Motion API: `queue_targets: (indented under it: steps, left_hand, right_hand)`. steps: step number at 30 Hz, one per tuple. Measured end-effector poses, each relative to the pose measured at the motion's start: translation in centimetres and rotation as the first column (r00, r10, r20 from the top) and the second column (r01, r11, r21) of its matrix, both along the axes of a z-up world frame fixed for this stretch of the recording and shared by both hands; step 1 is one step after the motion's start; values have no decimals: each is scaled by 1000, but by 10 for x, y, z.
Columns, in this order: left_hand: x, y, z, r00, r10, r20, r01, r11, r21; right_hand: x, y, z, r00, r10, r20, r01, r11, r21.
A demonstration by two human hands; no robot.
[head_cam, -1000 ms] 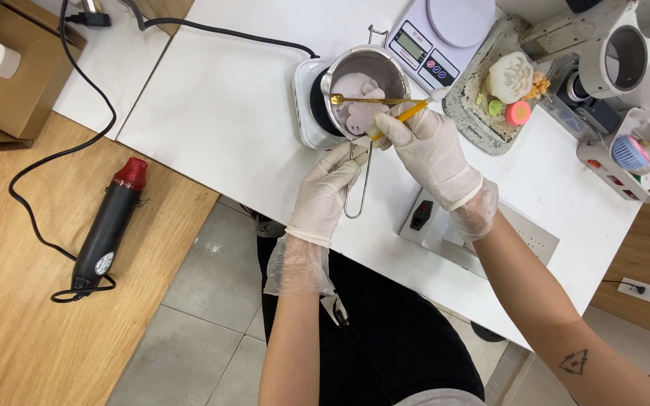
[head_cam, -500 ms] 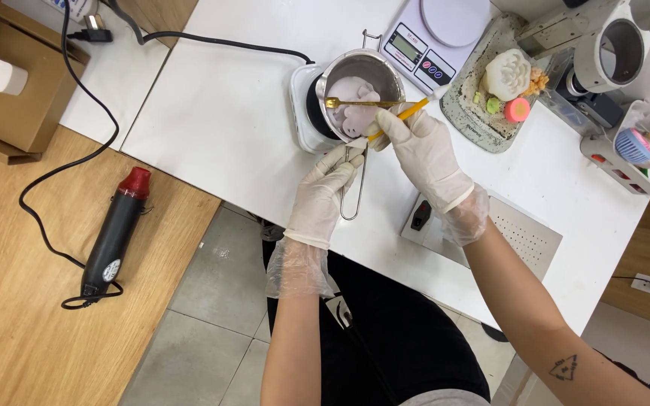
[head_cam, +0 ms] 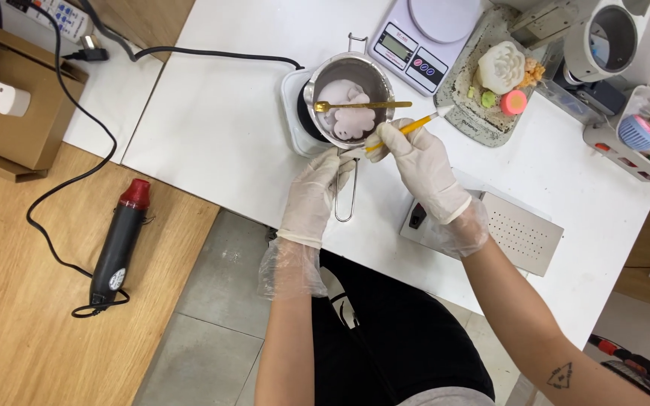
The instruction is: Cleaning a rose-shaped silicone mold with a sculpting tool and applying heat using a heat gun.
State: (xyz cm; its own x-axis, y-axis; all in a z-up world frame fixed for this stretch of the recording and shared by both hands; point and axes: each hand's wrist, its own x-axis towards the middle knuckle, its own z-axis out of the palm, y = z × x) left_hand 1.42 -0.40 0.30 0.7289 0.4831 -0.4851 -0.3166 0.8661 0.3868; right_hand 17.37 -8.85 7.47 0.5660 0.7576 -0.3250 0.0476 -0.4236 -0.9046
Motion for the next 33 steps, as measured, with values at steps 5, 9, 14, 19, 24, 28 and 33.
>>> queue_targets:
  steps: [5, 9, 14, 19, 24, 28, 33]
  left_hand:
    - [10, 12, 4, 979, -76, -189, 80, 997, 15]
    - [17, 11, 7, 942, -123, -312, 168, 978, 123]
    - [20, 1, 8, 917, -45, -396, 94, 990, 103]
    - [24, -19, 9, 915, 100, -390, -44, 987, 152]
    - [38, -32, -6, 905, 245, -347, -217, 969, 117]
    - [41, -40, 5, 870, 329, -366, -320, 943, 89]
    - [43, -42, 6, 837, 395, -378, -370, 918, 141]
  right_hand:
    - [1, -16, -7, 976, -181, -117, 192, 977, 94]
    - [-8, -36, -6, 957, -253, -138, 264, 963, 61]
    - [-11, -52, -14, 906, -383, -182, 400, 914, 64]
    - [-17, -61, -6, 885, -421, -199, 442, 895, 69]
    - [-20, -74, 2, 877, -431, -213, 451, 891, 52]
    - [-19, -86, 2, 866, -443, -233, 461, 887, 26]
    - [-10, -98, 2, 865, -428, -263, 463, 882, 86]
